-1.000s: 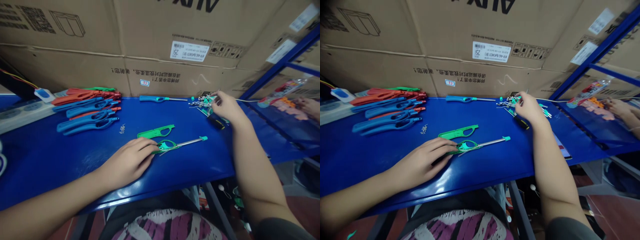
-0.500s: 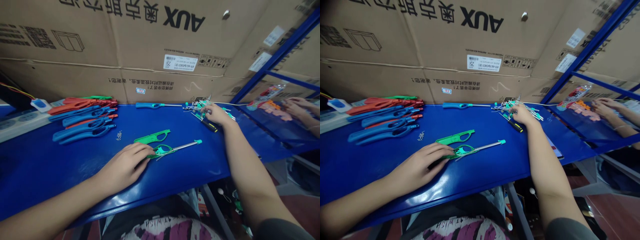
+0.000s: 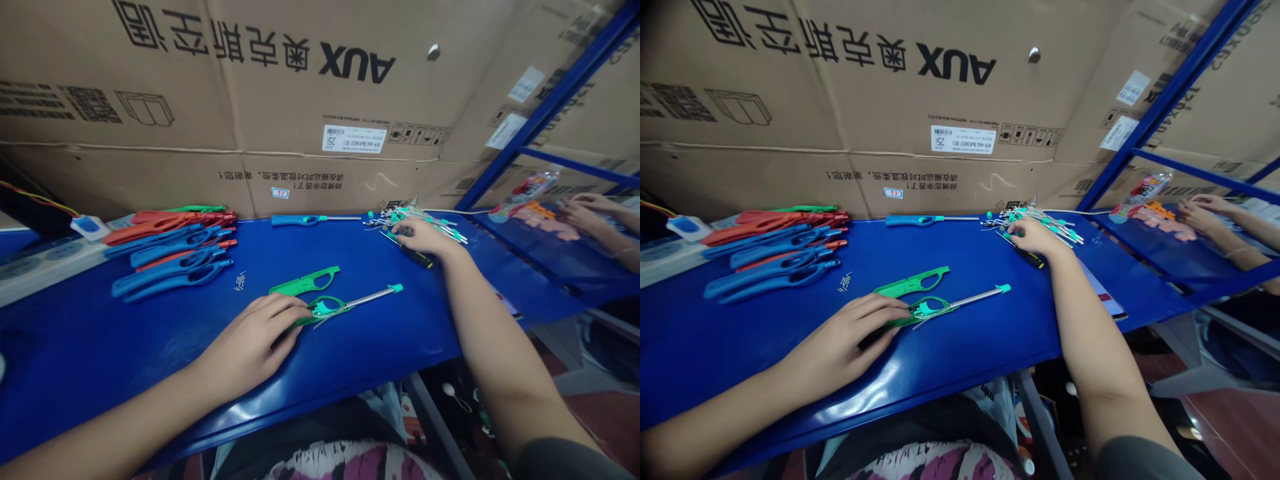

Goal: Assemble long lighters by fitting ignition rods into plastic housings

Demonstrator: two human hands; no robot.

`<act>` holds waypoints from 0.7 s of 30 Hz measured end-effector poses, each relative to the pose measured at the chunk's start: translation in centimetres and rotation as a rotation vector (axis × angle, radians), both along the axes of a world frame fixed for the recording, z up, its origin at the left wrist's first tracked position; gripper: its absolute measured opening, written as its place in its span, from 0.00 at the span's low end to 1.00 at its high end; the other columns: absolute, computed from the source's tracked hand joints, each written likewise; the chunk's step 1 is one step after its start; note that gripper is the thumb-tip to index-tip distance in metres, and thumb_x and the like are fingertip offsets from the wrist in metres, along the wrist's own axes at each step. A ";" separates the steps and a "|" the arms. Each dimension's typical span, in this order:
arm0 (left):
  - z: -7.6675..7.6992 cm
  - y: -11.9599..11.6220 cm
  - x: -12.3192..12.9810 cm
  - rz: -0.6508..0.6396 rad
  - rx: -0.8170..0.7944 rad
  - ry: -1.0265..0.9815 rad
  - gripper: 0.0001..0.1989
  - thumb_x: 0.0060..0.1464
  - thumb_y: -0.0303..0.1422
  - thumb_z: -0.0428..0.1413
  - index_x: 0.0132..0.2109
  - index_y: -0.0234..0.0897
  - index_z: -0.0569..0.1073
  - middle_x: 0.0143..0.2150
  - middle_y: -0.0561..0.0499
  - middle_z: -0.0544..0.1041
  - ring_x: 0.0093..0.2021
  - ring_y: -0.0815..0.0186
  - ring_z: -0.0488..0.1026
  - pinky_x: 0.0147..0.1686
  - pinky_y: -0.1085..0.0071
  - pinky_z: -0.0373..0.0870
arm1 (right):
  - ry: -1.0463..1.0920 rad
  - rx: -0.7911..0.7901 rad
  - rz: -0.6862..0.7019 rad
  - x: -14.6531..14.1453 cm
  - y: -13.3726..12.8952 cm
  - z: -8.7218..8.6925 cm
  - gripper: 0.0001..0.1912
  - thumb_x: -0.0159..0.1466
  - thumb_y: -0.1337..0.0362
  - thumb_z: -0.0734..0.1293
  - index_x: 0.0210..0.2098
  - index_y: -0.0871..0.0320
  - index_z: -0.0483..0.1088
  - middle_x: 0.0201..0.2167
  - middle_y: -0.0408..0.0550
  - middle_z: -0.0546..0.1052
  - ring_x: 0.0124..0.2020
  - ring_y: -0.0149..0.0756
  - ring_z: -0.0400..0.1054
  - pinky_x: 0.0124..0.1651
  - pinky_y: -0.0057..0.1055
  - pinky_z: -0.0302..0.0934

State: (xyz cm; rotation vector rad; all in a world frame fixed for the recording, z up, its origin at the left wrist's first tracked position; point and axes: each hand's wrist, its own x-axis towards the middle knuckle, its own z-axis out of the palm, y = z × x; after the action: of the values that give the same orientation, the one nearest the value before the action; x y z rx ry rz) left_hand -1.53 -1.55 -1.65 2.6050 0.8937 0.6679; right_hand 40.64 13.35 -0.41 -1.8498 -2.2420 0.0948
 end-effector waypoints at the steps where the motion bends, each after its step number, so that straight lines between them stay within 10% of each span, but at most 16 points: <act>1: 0.0 0.0 0.0 0.001 0.001 0.000 0.14 0.66 0.28 0.50 0.55 0.43 0.74 0.54 0.45 0.77 0.54 0.58 0.74 0.56 0.56 0.72 | 0.003 0.002 0.003 0.0 0.0 -0.1 0.13 0.58 0.63 0.66 0.41 0.58 0.77 0.38 0.50 0.78 0.35 0.38 0.69 0.40 0.32 0.63; 21: 0.0 0.0 0.0 0.006 0.005 0.032 0.13 0.67 0.28 0.50 0.55 0.42 0.72 0.54 0.46 0.77 0.55 0.57 0.72 0.55 0.54 0.70 | -0.008 0.133 -0.108 0.0 0.5 -0.4 0.15 0.57 0.69 0.64 0.41 0.61 0.78 0.42 0.57 0.77 0.42 0.46 0.70 0.49 0.39 0.64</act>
State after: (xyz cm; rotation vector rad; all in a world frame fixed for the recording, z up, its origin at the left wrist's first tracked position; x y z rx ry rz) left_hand -1.49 -1.55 -1.69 2.6252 0.9110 0.6324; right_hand 40.66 13.85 -0.83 -1.8978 -2.0937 -0.0784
